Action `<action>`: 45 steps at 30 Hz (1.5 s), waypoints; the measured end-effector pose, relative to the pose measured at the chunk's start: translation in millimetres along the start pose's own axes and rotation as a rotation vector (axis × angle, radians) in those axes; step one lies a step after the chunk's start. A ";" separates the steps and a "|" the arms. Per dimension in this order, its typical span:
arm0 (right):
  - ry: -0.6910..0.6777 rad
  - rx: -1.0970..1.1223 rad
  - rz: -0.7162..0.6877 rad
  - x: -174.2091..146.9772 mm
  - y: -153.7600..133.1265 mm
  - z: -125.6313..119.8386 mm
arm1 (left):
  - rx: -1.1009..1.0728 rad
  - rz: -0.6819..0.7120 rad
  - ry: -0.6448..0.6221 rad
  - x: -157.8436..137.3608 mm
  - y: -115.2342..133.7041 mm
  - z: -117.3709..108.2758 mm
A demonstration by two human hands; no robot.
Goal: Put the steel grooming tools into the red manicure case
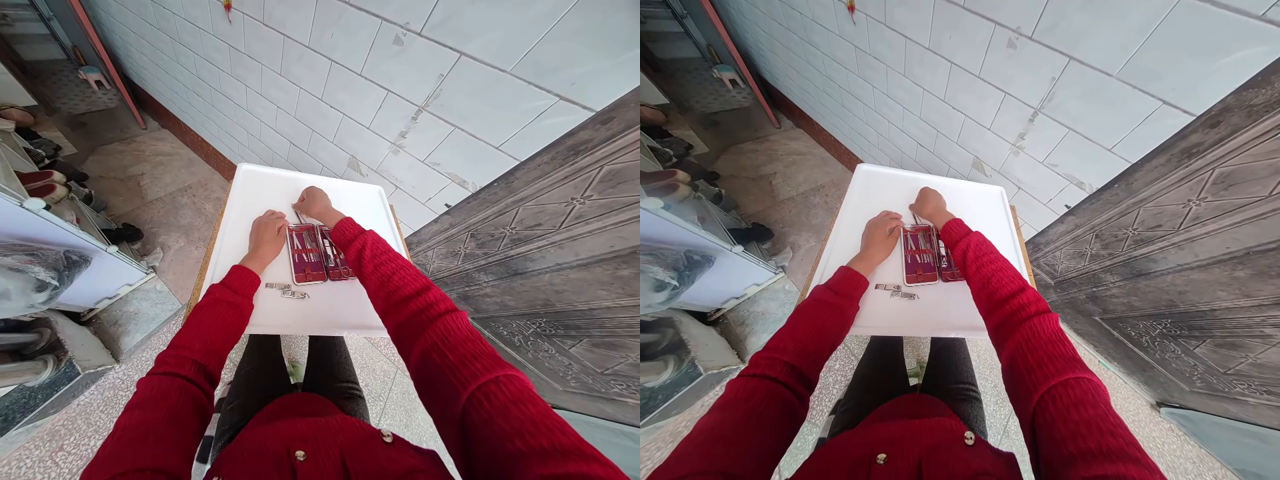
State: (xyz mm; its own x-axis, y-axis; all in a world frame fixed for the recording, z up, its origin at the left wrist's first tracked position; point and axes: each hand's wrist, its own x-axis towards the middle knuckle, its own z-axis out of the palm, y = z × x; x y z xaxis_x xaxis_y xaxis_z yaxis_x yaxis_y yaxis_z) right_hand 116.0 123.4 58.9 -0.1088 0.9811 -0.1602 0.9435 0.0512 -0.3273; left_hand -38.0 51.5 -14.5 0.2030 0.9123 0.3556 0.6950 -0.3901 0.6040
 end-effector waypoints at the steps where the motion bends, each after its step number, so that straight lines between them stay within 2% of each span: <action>1: 0.040 -0.038 0.009 -8.7 -0.4 -0.8 | 0.001 -0.002 0.002 -0.2 0.5 0.0; 2: 0.041 -0.063 0.007 -18.7 -1.4 -1.8 | 0.002 -0.004 0.003 -0.3 1.1 -0.1; 6: -0.187 -0.056 -0.005 -58.7 -9.9 -4.8 | 0.018 -0.003 -0.002 0.0 2.5 0.0; 9: -0.248 -0.128 0.008 -74.8 -17.2 -2.3 | 0.030 0.004 -0.001 0.6 2.3 0.5; 13: -0.222 -0.191 0.008 -77.7 -23.3 4.6 | 0.025 0.011 0.005 0.6 1.5 1.5; 20: -0.256 -0.136 0.104 -71.2 -24.8 13.0 | 0.006 0.018 -0.006 0.0 3.0 2.5; 30: -0.201 0.327 0.241 -81.2 -19.6 16.2 | 0.028 0.038 -0.004 -0.7 4.7 0.6; 38: -0.123 0.446 0.218 -67.9 -8.5 26.4 | 0.024 0.014 -0.011 -1.1 5.6 0.4; 43: -0.038 0.452 0.197 -54.8 -2.9 12.5 | 0.015 0.026 -0.005 -1.0 5.1 -0.3; 45: -0.008 0.385 0.192 -44.8 -0.2 3.5 | 0.017 0.025 -0.014 -1.0 4.9 -0.7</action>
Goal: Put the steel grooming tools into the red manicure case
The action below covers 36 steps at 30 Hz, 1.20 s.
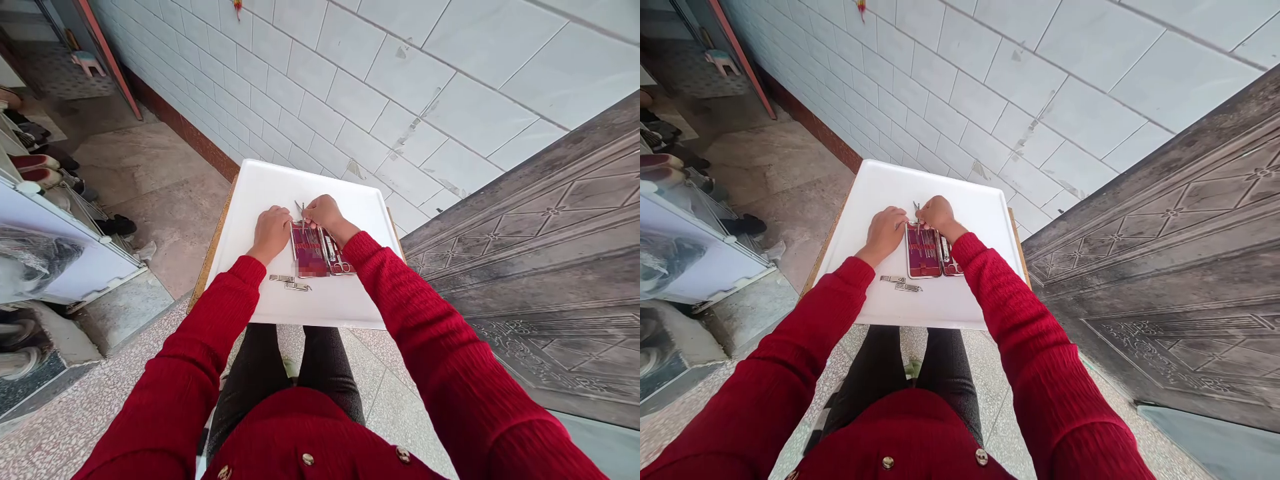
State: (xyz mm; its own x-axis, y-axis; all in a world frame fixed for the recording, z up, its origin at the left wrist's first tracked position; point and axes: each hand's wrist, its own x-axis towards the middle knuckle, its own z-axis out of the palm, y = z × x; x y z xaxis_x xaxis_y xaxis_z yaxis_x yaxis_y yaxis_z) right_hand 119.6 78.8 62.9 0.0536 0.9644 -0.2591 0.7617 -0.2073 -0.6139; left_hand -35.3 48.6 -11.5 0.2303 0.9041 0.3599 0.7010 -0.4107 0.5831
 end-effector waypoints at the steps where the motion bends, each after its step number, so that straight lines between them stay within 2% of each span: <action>1: 0.001 -0.050 -0.007 5.9 -1.5 -3.8 | 0.001 -0.004 -0.004 -0.1 0.0 -0.1; 7: -0.072 -0.333 -0.057 33.7 -13.6 -6.1 | -0.014 -0.021 0.009 -1.8 1.2 -0.9; 15: 0.008 -0.542 -0.094 36.8 -18.6 4.4 | -0.016 -0.027 0.016 -2.8 2.8 -2.0; 25: 0.009 -0.651 -0.137 39.1 -19.3 3.4 | -0.032 -0.028 0.023 -3.0 1.6 0.2; 31: -0.036 -0.638 -0.099 40.6 -10.8 0.8 | -0.035 -0.035 0.025 -2.4 2.1 0.4; 36: -0.042 -0.736 -0.218 37.6 -14.5 2.7 | -0.037 -0.027 0.011 -1.2 0.9 1.0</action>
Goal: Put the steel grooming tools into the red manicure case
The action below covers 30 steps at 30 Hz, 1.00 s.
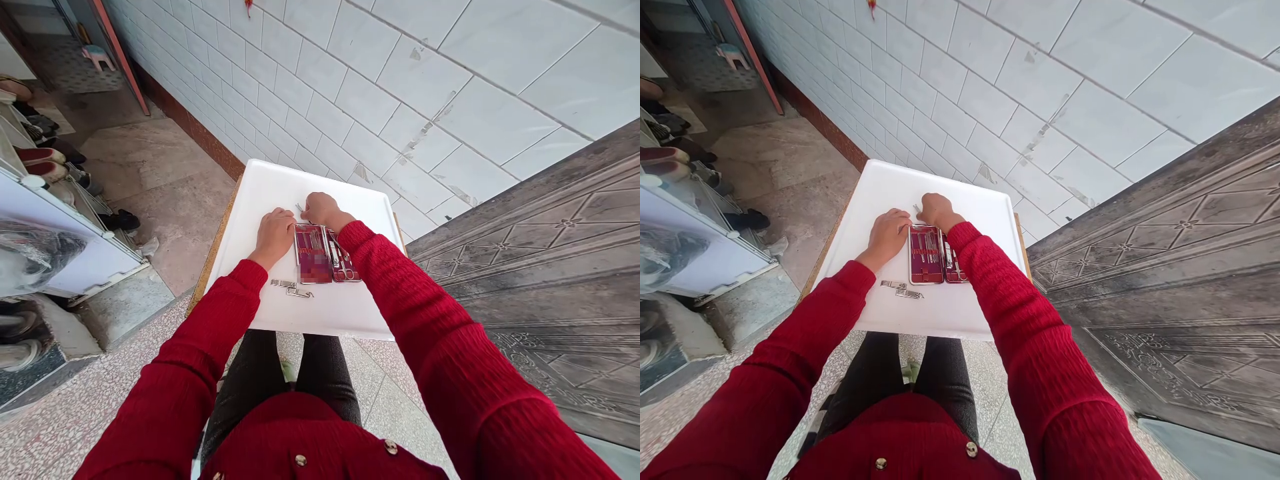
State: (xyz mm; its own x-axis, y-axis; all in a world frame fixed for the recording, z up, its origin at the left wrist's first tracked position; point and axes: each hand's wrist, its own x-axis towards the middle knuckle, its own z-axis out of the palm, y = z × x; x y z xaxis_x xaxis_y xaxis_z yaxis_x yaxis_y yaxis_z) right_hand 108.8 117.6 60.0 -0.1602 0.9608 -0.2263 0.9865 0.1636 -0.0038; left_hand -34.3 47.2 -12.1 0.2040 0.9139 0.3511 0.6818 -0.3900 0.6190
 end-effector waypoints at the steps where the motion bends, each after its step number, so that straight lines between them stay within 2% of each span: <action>1: 0.007 -0.023 -0.029 0.3 -1.2 -0.5 | 0.002 0.001 -0.002 0.2 -0.3 0.1; 8: 0.032 -0.044 -0.151 10.3 -4.6 -0.3 | 0.006 0.002 0.000 1.2 -0.9 -1.6; 11: 0.078 -0.019 -0.115 2.5 -4.0 -0.8 | 0.007 0.006 0.001 1.4 -1.1 -2.0; 14: 0.114 0.022 -0.046 -20.0 -3.4 -2.1 | 0.010 0.009 0.003 1.7 -1.8 -0.9; 18: -0.045 0.084 0.000 -53.0 -4.7 -0.8 | 0.023 0.016 -0.003 2.4 -2.4 0.8; 20: -0.078 0.092 0.011 -61.5 -6.6 2.4 | 0.026 0.019 -0.007 2.6 -2.0 0.7; 24: -0.054 0.067 0.016 -61.1 -12.7 10.5 | 0.029 0.015 -0.015 2.3 -0.4 -1.1; 30: -0.141 0.167 0.082 -58.5 -22.8 9.6 | 0.034 0.025 -0.012 2.4 -0.3 -0.3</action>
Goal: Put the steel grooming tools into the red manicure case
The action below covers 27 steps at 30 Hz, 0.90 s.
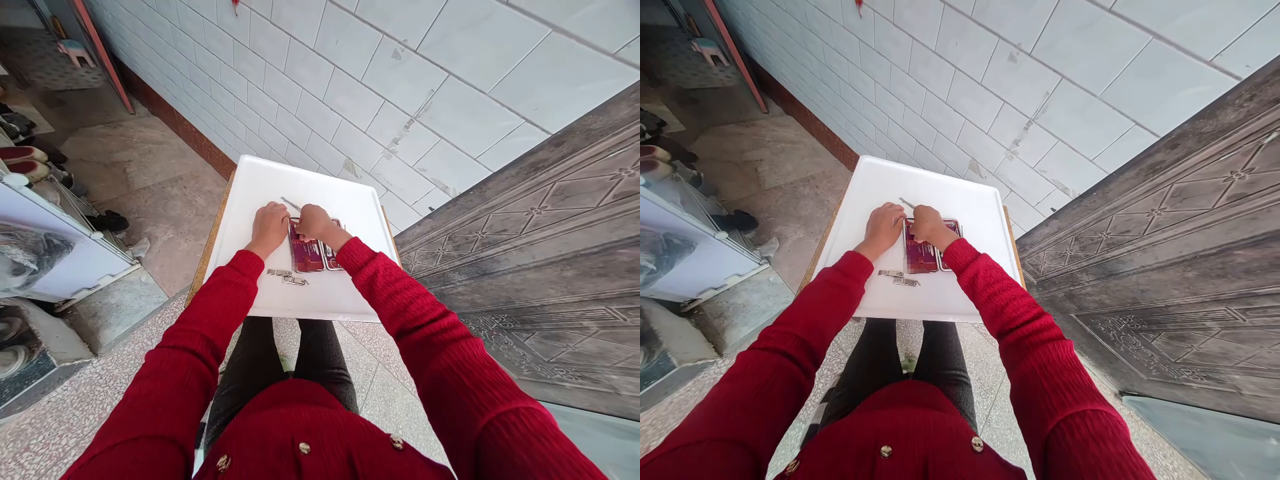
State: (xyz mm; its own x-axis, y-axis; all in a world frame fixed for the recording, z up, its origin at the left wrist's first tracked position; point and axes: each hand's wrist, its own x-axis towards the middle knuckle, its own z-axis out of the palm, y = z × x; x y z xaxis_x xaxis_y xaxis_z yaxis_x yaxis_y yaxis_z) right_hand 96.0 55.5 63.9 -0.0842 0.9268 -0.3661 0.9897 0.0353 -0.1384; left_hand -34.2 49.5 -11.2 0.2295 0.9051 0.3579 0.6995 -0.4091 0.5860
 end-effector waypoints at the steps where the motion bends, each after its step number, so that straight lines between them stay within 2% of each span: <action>1: -0.017 0.042 0.020 -1.6 -1.0 -1.0 | -0.002 -0.001 0.004 0.2 -0.2 0.7; 7: -0.073 0.204 0.089 -8.3 -1.1 -2.4 | -0.012 -0.020 0.009 0.6 0.2 2.2; 14: -0.052 0.176 0.049 -15.2 1.0 -5.4 | 0.027 0.008 -0.005 0.3 -0.1 2.1; 21: -0.072 0.050 0.005 -17.1 -8.7 -2.7 | 0.032 0.009 -0.003 0.8 -0.6 2.9; 27: -0.006 0.086 0.037 -19.4 1.3 0.7 | 0.026 0.025 0.015 0.8 -2.8 5.2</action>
State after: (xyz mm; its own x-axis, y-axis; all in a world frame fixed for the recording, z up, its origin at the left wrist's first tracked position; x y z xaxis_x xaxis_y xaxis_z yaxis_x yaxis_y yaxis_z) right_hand 98.9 37.4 70.2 -0.0487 0.9246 -0.3779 0.9787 -0.0314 -0.2029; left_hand -32.5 52.0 -16.4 0.2372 0.8925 0.3837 0.7112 -0.4286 0.5572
